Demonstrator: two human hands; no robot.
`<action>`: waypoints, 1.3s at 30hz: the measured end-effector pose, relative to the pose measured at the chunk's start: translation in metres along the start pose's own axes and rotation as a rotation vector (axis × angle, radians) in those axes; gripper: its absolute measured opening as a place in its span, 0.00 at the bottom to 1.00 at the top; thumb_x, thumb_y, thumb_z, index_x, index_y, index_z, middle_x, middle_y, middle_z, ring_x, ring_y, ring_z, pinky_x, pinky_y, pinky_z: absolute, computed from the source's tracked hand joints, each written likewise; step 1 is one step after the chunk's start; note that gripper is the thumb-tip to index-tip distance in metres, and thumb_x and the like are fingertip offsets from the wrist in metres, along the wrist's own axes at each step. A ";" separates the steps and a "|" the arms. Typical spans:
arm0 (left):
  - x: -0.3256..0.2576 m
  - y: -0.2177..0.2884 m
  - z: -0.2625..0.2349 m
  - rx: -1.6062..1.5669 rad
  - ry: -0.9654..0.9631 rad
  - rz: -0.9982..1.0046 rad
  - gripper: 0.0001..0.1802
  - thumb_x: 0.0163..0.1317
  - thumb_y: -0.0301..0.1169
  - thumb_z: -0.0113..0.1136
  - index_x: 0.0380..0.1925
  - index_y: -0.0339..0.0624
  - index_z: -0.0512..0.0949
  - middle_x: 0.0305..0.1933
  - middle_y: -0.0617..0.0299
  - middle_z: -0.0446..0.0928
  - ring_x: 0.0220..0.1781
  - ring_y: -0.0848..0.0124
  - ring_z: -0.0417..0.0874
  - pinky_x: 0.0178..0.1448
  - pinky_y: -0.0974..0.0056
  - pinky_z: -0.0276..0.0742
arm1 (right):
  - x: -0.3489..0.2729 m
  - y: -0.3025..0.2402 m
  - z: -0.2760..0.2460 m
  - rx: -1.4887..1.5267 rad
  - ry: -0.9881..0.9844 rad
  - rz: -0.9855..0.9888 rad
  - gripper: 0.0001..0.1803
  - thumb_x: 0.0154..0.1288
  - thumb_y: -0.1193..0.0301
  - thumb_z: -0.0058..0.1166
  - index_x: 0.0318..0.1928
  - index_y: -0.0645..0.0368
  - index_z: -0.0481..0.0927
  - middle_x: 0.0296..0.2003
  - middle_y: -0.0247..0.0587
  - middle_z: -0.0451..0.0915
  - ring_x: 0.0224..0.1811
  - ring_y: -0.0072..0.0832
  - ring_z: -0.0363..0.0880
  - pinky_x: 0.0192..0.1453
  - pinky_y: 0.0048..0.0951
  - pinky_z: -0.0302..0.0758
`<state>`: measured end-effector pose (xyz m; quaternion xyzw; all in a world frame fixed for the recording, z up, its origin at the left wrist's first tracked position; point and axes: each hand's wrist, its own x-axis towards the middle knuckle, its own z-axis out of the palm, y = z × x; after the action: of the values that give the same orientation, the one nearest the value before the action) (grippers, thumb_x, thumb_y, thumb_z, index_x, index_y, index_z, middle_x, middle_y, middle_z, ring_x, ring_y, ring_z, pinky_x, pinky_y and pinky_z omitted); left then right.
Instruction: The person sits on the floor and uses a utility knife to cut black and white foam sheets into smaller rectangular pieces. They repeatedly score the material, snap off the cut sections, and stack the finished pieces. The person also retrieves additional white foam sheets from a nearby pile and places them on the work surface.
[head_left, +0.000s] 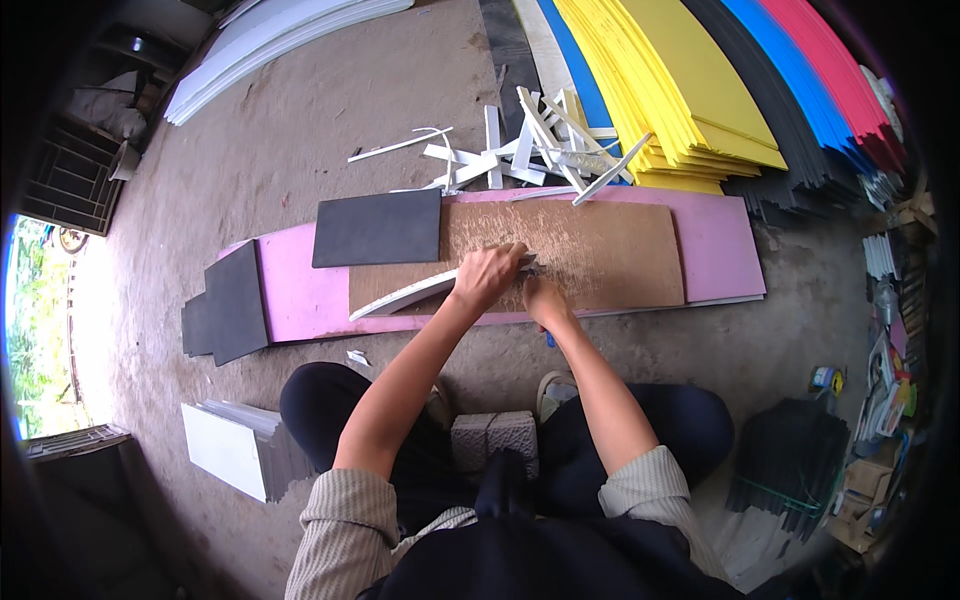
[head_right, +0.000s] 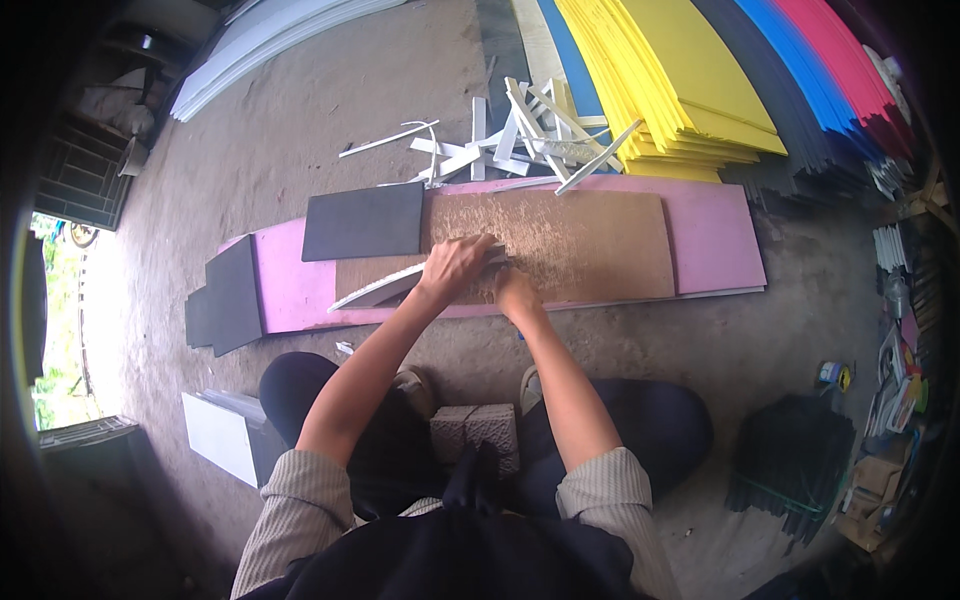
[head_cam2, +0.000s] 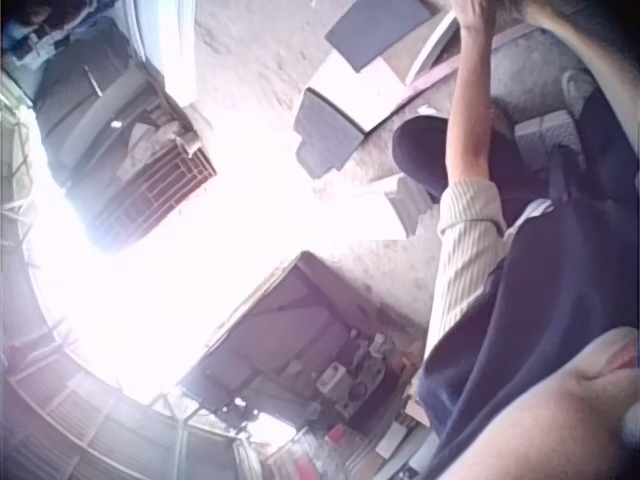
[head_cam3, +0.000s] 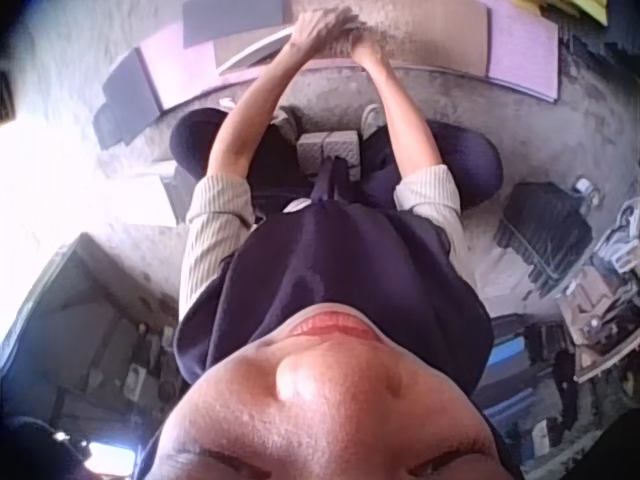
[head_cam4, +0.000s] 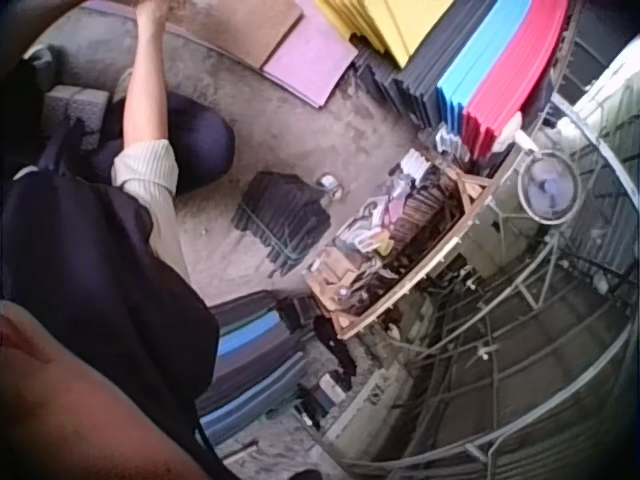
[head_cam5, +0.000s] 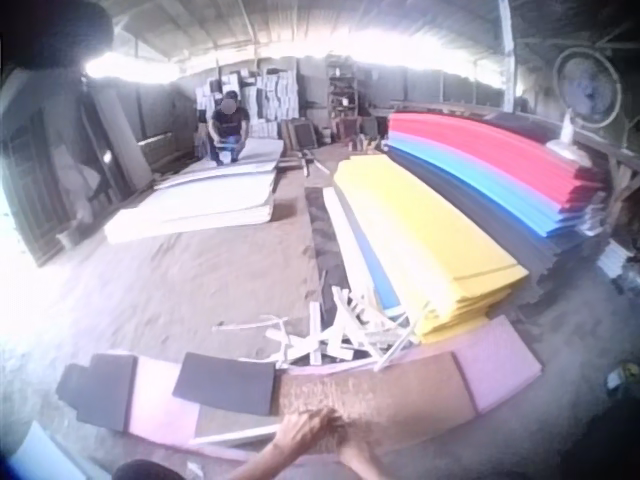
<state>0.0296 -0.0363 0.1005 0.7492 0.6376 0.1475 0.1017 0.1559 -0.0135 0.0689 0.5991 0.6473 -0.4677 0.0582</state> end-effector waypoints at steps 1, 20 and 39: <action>0.001 0.001 -0.002 0.000 -0.006 -0.002 0.11 0.50 0.29 0.52 0.35 0.44 0.67 0.27 0.59 0.75 0.27 0.59 0.78 0.26 0.60 0.74 | 0.006 0.003 0.003 -0.022 -0.039 0.026 0.21 0.63 0.64 0.29 0.34 0.68 0.74 0.30 0.60 0.76 0.29 0.45 0.78 0.36 0.40 0.75; 0.016 -0.007 0.005 -0.020 0.163 -0.144 0.04 0.54 0.29 0.45 0.30 0.44 0.67 0.26 0.55 0.75 0.26 0.58 0.78 0.25 0.58 0.74 | 0.000 0.052 0.056 -0.194 0.204 0.045 0.20 0.63 0.60 0.33 0.38 0.66 0.69 0.35 0.58 0.75 0.40 0.51 0.74 0.44 0.46 0.70; 0.023 -0.056 -0.211 -1.110 1.022 -0.578 0.17 0.52 0.27 0.53 0.44 0.41 0.68 0.31 0.57 0.75 0.34 0.69 0.78 0.36 0.69 0.75 | -0.044 -0.011 -0.180 0.708 0.351 -0.344 0.23 0.62 0.51 0.33 0.24 0.59 0.65 0.10 0.35 0.65 0.09 0.27 0.69 0.13 0.28 0.69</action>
<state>-0.0930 -0.0118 0.2807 0.2348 0.6076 0.7349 0.1889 0.2461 0.0783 0.2028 0.5358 0.5375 -0.5548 -0.3409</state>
